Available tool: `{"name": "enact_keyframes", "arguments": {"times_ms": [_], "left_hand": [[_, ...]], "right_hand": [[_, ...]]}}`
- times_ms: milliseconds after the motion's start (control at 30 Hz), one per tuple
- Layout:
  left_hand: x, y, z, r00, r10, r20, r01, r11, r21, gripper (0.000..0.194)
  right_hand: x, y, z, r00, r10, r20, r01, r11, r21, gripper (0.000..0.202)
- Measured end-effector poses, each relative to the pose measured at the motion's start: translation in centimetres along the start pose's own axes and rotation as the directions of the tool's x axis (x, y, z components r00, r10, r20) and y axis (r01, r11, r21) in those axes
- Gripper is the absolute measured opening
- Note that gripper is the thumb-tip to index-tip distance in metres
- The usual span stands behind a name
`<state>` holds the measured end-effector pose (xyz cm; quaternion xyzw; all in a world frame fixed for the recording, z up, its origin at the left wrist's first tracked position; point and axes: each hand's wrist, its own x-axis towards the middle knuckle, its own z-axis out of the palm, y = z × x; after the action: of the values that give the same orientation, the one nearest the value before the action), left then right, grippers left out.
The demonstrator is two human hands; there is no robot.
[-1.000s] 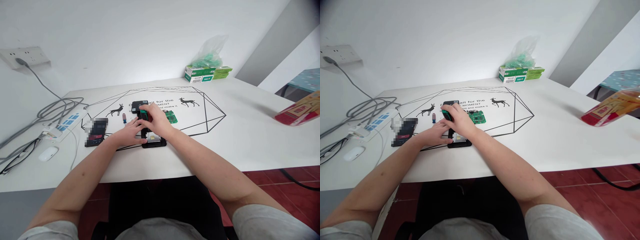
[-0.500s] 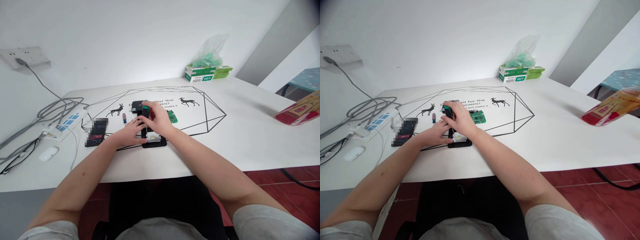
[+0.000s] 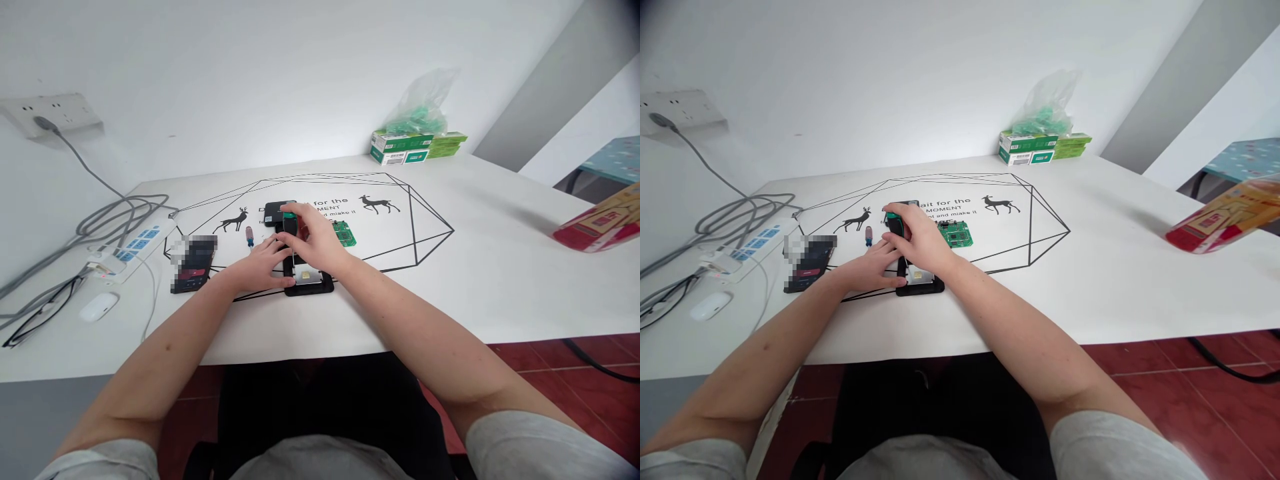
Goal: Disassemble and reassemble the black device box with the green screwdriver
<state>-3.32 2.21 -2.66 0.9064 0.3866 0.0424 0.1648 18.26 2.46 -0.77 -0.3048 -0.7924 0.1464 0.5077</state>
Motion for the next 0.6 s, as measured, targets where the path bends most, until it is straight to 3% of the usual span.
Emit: {"name": "enact_keyframes", "arguments": {"times_ms": [267, 467, 600], "left_hand": [[0.05, -0.03, -0.02, 1.0, -0.019, 0.021, 0.019, 1.0, 0.012, 0.091], [-0.05, 0.15, -0.15, 0.997, -0.065, 0.043, 0.064, 0.998, 0.025, 0.093], [-0.09, 0.28, -0.3, 0.996, -0.076, 0.052, 0.075, 0.997, 0.021, 0.092]], "right_hand": [[0.03, 0.02, -0.52, 0.99, -0.034, 0.133, 0.005, 0.977, 0.214, 0.042], [0.13, 0.56, -0.41, 0.996, -0.072, 0.056, 0.057, 0.97, 0.235, 0.038], [0.05, 0.53, -0.3, 0.998, -0.037, 0.046, 0.023, 0.963, 0.268, 0.035]]}}
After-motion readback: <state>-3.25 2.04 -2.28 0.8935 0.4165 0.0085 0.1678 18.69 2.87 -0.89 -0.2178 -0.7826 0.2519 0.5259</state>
